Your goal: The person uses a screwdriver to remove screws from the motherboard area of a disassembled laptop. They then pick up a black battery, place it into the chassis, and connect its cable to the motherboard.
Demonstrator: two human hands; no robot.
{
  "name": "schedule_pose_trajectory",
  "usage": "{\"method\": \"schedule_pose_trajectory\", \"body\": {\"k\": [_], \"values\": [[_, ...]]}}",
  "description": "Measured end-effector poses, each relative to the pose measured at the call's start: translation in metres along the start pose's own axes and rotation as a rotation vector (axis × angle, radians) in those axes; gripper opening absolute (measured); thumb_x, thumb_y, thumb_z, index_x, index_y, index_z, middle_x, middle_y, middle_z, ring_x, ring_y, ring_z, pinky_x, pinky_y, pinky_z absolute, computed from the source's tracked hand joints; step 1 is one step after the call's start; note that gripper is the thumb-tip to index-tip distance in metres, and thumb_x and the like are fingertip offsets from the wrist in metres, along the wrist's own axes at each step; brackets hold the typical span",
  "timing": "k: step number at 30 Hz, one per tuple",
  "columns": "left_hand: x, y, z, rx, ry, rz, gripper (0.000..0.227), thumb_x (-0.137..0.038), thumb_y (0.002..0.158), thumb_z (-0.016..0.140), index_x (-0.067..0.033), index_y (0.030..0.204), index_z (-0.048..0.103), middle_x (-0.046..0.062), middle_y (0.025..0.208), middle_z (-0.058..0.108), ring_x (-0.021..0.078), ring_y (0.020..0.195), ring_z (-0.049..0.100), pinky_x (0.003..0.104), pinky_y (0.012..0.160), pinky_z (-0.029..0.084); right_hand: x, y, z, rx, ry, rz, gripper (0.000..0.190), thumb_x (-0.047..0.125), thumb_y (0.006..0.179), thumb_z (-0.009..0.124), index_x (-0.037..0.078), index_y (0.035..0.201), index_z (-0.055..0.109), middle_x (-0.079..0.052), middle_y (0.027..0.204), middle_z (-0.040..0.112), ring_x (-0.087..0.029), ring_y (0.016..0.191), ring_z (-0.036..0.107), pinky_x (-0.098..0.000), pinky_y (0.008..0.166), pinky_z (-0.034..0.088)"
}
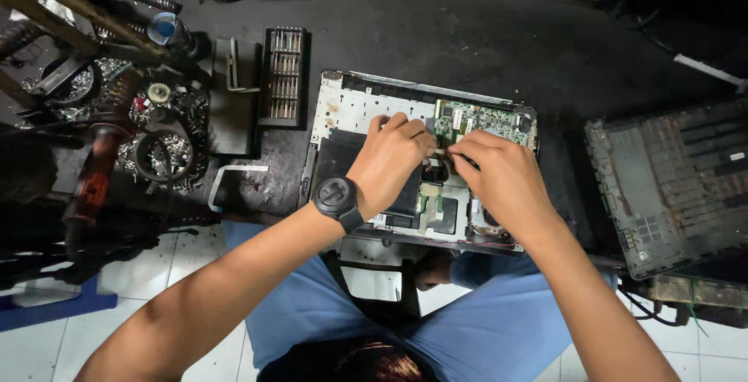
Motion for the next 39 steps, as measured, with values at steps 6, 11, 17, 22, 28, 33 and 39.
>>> {"method": "schedule_pose_trajectory", "body": {"k": [6, 11, 17, 22, 28, 33, 39], "values": [[-0.007, 0.002, -0.001, -0.011, -0.022, -0.012, 0.023, -0.017, 0.105, 0.062, -0.012, 0.083, 0.065, -0.002, 0.093, 0.059, 0.0107, 0.095, 0.057, 0.032, 0.089, 0.043, -0.002, 0.0, 0.002, 0.001, -0.018, 0.026, 0.01, 0.012, 0.098, 0.068, 0.011, 0.1, 0.078, -0.003, 0.1, 0.076, -0.03, 0.09, 0.074, -0.0444, 0.076, 0.061], [-0.017, 0.004, -0.004, -0.02, -0.034, -0.012, 0.025, -0.017, 0.105, 0.062, -0.0114, 0.082, 0.065, -0.002, 0.091, 0.059, 0.0102, 0.093, 0.057, 0.031, 0.088, 0.043, 0.001, 0.001, -0.001, -0.009, -0.016, 0.054, 0.011, 0.012, 0.099, 0.068, 0.012, 0.101, 0.078, -0.003, 0.098, 0.076, -0.03, 0.089, 0.074, -0.0451, 0.075, 0.061], [-0.006, 0.005, -0.001, -0.02, 0.282, 0.128, 0.02, -0.028, 0.104, 0.062, -0.0176, 0.088, 0.069, -0.006, 0.094, 0.062, 0.013, 0.094, 0.06, 0.034, 0.086, 0.048, 0.01, -0.005, -0.008, -0.047, 0.046, 0.072, 0.014, 0.008, 0.098, 0.067, 0.006, 0.104, 0.079, -0.01, 0.099, 0.077, -0.033, 0.093, 0.074, -0.0448, 0.079, 0.061], [-0.02, -0.02, -0.046, -0.172, 0.516, 0.226, 0.014, -0.04, 0.102, 0.067, -0.0308, 0.105, 0.077, -0.018, 0.108, 0.069, 0.0077, 0.104, 0.068, 0.026, 0.094, 0.052, 0.014, -0.061, -0.014, -0.271, 0.126, 0.124, 0.018, 0.019, 0.104, 0.067, 0.008, 0.114, 0.078, -0.01, 0.102, 0.075, -0.034, 0.101, 0.071, -0.0471, 0.086, 0.058], [-0.062, -0.083, -0.077, 0.067, 0.375, 0.029, 0.052, -0.027, 0.098, 0.067, -0.0018, 0.142, 0.054, 0.021, 0.161, 0.04, 0.0401, 0.152, 0.032, 0.057, 0.12, 0.034, 0.023, -0.172, 0.041, -0.572, 0.293, 0.229, 0.019, 0.0, 0.096, 0.07, 0.002, 0.113, 0.075, -0.007, 0.089, 0.076, -0.013, 0.076, 0.07, -0.0263, 0.076, 0.056], [-0.049, -0.1, -0.068, 0.214, 0.73, 0.099, 0.084, -0.057, 0.099, 0.052, -0.0083, 0.163, 0.026, 0.019, 0.171, 0.017, 0.0369, 0.159, 0.016, 0.051, 0.128, 0.02, 0.04, -0.204, 0.079, -0.57, 0.405, 0.444, 0.014, 0.009, 0.096, 0.066, 0.008, 0.102, 0.078, -0.001, 0.077, 0.074, -0.009, 0.068, 0.067, -0.0244, 0.071, 0.054], [-0.041, -0.108, -0.054, 0.111, 0.889, 0.098, 0.085, -0.057, 0.094, 0.061, -0.0093, 0.16, 0.035, 0.014, 0.17, 0.027, 0.0317, 0.157, 0.027, 0.046, 0.125, 0.03, 0.059, -0.184, 0.08, -0.58, 0.45, 0.34, 0.012, 0.002, 0.089, 0.072, 0.003, 0.099, 0.078, -0.007, 0.082, 0.078, -0.014, 0.06, 0.068, -0.0326, 0.068, 0.053]]}}
Point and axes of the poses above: each hand's wrist, its own y-axis towards the middle knuckle, its own z-axis out of the palm, x = y × z, the point moved 2 cm from there along y, towards the middle knuckle
